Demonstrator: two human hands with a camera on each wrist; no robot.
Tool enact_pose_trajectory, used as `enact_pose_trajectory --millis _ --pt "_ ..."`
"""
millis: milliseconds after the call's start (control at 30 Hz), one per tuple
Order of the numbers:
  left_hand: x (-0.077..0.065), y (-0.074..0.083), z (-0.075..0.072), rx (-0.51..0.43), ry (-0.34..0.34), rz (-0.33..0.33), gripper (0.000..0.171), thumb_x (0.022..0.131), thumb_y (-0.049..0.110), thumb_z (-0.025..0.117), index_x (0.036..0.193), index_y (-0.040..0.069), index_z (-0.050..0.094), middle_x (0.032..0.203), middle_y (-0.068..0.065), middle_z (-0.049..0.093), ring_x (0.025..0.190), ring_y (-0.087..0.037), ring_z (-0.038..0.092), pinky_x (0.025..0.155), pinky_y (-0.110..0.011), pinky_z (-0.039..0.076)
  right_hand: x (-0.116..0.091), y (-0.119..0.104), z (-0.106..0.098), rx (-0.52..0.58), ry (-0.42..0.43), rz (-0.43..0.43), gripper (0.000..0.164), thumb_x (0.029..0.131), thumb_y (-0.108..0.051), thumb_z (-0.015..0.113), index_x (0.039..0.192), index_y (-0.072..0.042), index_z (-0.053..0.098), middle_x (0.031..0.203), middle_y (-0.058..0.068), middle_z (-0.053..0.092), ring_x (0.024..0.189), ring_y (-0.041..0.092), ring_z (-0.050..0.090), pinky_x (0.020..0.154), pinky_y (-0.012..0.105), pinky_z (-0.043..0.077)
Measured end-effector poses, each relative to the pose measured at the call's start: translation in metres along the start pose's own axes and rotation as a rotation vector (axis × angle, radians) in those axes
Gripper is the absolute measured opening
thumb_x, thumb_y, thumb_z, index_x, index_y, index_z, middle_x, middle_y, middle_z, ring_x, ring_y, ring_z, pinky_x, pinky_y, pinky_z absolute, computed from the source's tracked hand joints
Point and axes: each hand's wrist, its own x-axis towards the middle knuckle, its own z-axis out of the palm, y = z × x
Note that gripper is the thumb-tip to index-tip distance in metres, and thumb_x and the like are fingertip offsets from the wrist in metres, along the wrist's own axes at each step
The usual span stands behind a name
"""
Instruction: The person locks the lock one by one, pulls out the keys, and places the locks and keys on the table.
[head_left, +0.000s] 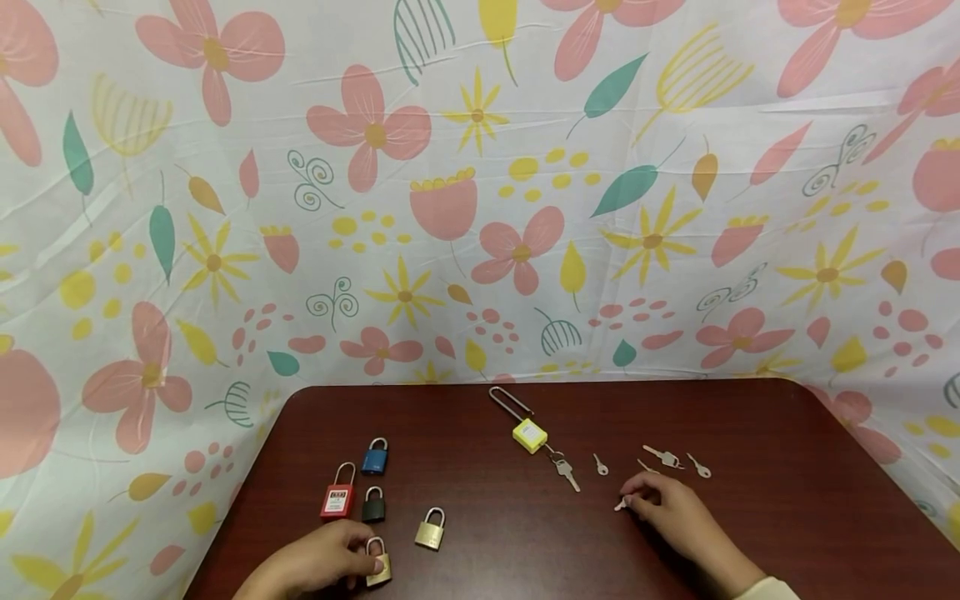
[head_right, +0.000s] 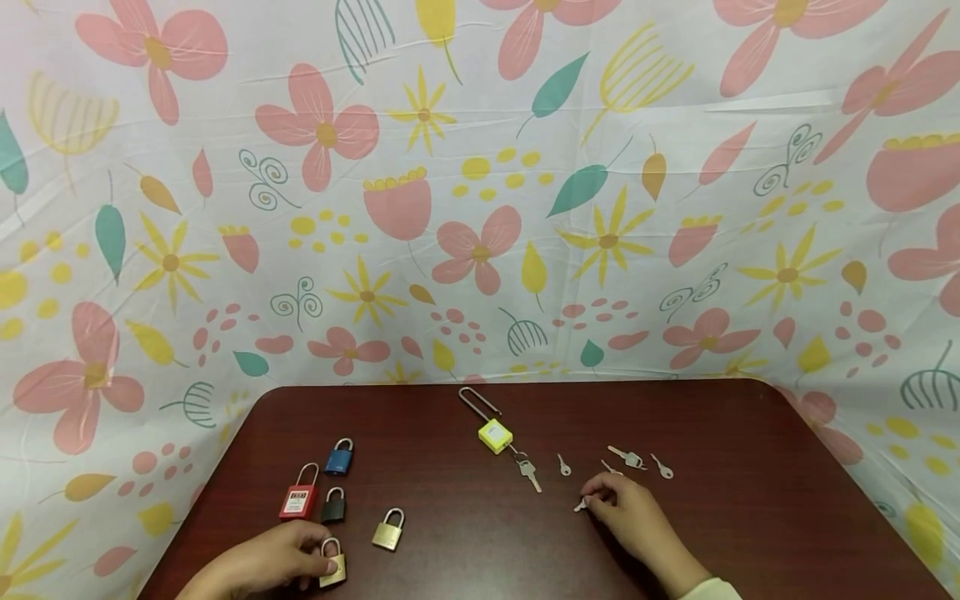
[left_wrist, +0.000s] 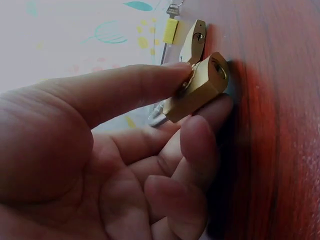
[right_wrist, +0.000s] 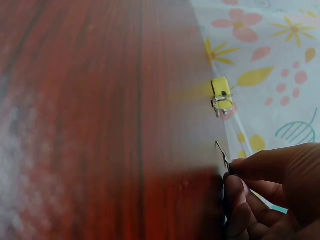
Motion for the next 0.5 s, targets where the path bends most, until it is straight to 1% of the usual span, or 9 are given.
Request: enact_pose_trajectory --millis 133,233,367,500 --pt "0.0003 0.0004 0.0004 0.005 0.051 -0.019 0.018 0.083 0.015 0.07 0.085 0.005 0.055 0.064 0.001 0.054 0.053 -0.013 0.049 0.048 -0.023 0.04 -0.0004 -0.0017 0.0014 -0.013 0.022 -0.03 0.013 0.083 -0.005 0.07 0.087 -0.016 0.065 0.074 -0.005 0.058 0.063 0.007 0.054 0.058 0.025 0.045" --pt "0.0006 -0.0007 0.0008 0.029 0.081 -0.017 0.022 0.082 0.015 0.072 0.085 0.005 0.053 0.062 0.002 0.053 0.052 -0.012 0.048 0.047 -0.022 0.039 -0.0008 -0.0027 0.0023 -0.04 0.033 -0.064 0.016 0.081 -0.004 0.071 0.087 -0.016 0.064 0.079 -0.005 0.057 0.065 0.006 0.054 0.06 0.026 0.045" --pt "0.0015 -0.0032 0.0006 0.034 0.097 -0.016 0.022 0.082 0.015 0.072 0.085 0.004 0.053 0.061 0.003 0.052 0.051 -0.011 0.047 0.046 -0.021 0.038 -0.0005 -0.0036 0.0027 -0.07 0.037 -0.093 0.017 0.08 -0.003 0.072 0.086 -0.016 0.063 0.081 -0.005 0.054 0.065 0.005 0.052 0.06 0.026 0.045" --pt "0.0022 -0.005 0.0009 0.021 0.107 -0.017 0.021 0.082 0.014 0.072 0.085 0.005 0.053 0.061 0.002 0.052 0.05 -0.011 0.046 0.045 -0.022 0.038 0.0 -0.0045 0.0023 -0.075 0.033 -0.084 0.017 0.08 -0.003 0.072 0.085 -0.016 0.063 0.08 -0.005 0.053 0.065 0.006 0.052 0.061 0.026 0.045"
